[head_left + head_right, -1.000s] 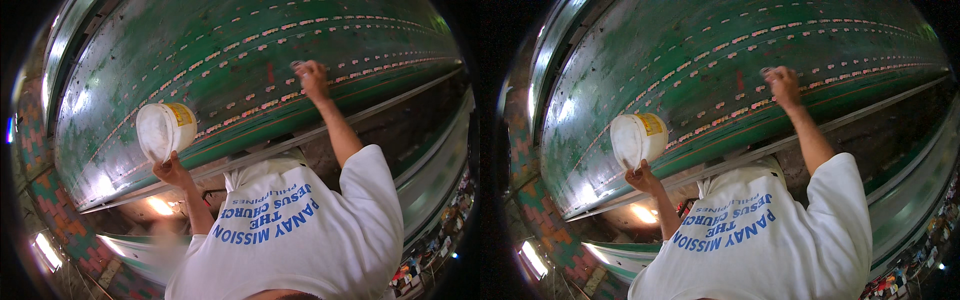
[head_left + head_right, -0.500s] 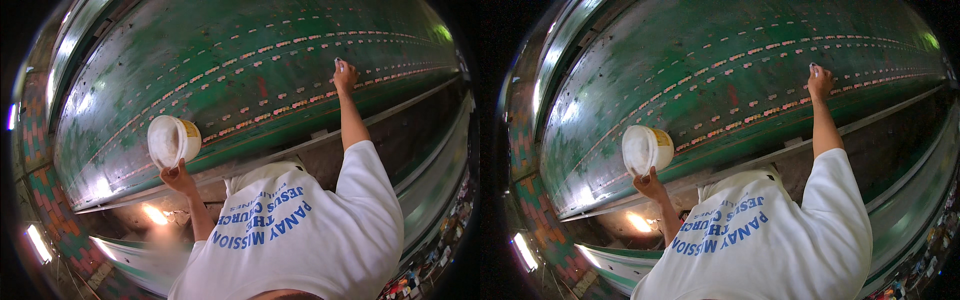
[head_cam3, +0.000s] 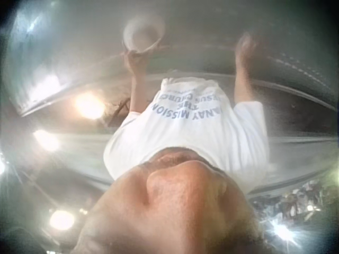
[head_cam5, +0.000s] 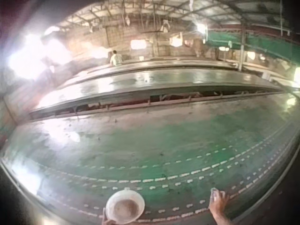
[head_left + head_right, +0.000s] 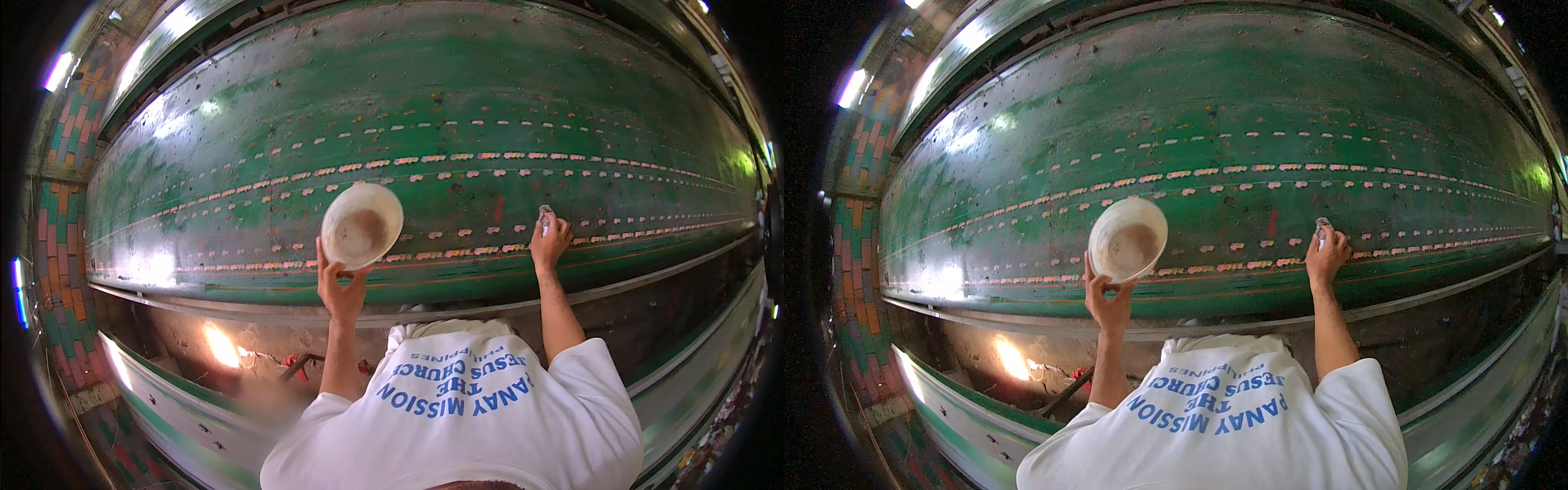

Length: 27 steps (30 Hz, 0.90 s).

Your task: The person holds a white bucket in the left hand and uses a cloth in the right hand to wipe or paint a green ceiling surface. The person repeatedly dips the cloth into the bucket and applies it to the ceiling in a repetitive motion.

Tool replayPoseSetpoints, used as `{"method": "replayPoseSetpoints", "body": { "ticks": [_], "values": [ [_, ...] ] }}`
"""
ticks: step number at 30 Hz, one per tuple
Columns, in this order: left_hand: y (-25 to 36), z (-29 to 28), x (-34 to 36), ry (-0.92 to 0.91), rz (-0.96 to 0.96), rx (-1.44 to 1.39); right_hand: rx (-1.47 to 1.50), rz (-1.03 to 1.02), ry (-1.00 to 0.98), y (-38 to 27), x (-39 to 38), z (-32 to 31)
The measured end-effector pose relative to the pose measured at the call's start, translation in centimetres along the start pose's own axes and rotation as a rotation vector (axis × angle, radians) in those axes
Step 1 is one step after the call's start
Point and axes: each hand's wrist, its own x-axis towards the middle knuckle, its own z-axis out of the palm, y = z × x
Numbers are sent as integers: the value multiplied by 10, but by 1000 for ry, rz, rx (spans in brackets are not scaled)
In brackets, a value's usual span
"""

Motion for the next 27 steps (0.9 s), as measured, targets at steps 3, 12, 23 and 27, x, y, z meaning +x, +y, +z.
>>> {"method": "replayPoseSetpoints", "body": {
  "ticks": [3,12,23,27],
  "values": [
    [6,6,17,-50,64,29,71,-101,-52,-26,-22,0],
    [-10,22,39,-142,149,-18,124,-212,-193,-80,-64,-9],
    [6,9,88,-346,200,285,195,-144,-138,-84,-69,-6],
    [1,4,108,-433,239,303,132,-199,-49,-86,-69,-3]
  ]
}}
